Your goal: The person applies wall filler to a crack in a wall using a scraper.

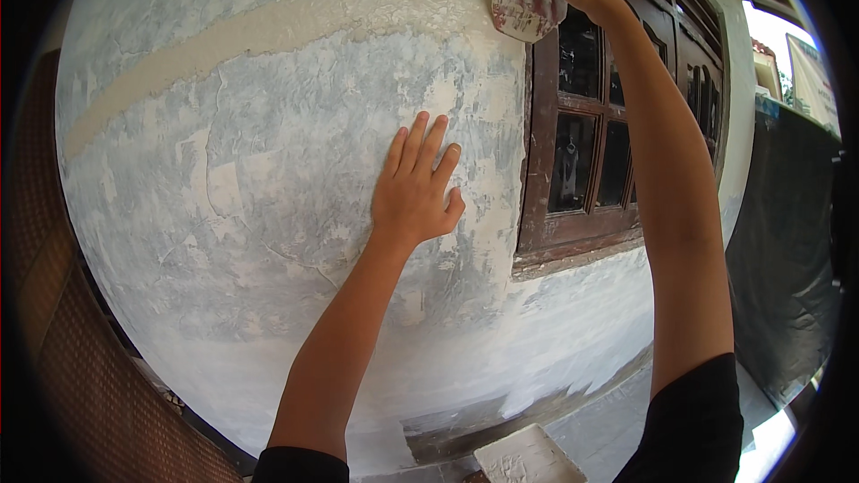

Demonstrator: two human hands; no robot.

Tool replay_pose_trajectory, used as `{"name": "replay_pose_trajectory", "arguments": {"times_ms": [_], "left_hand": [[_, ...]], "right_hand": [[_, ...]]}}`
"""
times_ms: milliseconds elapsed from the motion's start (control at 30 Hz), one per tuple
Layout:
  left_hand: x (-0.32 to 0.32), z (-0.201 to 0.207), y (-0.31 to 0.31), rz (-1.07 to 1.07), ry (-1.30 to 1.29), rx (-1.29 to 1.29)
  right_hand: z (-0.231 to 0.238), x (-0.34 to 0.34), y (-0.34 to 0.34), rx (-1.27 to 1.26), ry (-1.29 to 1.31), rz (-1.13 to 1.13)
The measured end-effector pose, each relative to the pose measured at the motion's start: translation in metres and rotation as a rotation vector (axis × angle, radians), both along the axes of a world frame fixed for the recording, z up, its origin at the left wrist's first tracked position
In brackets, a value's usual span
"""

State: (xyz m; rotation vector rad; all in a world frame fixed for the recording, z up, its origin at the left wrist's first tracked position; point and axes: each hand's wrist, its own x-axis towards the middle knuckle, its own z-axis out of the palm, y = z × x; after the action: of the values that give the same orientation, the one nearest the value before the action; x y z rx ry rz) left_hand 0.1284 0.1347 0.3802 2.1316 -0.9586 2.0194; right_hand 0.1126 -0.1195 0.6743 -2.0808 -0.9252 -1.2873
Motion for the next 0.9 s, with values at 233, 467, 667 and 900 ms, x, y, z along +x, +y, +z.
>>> {"name": "replay_pose_trajectory", "arguments": {"times_ms": [233,467,667,900], "left_hand": [[0.002,-0.002,0.005,0.023,-0.004,-0.008],[0.001,0.0,0.0,0.031,0.014,-0.005],[0.001,-0.001,0.002,0.013,0.001,-0.007],[0.002,-0.001,0.001,0.01,-0.008,-0.005]], "right_hand": [[-0.001,-0.012,0.016,0.016,0.026,0.029],[0.01,0.035,-0.027,-0.02,-0.121,-0.011],[-0.005,0.037,-0.017,-0.061,-0.106,-0.01],[-0.003,0.027,-0.025,0.082,-0.037,0.081]]}}
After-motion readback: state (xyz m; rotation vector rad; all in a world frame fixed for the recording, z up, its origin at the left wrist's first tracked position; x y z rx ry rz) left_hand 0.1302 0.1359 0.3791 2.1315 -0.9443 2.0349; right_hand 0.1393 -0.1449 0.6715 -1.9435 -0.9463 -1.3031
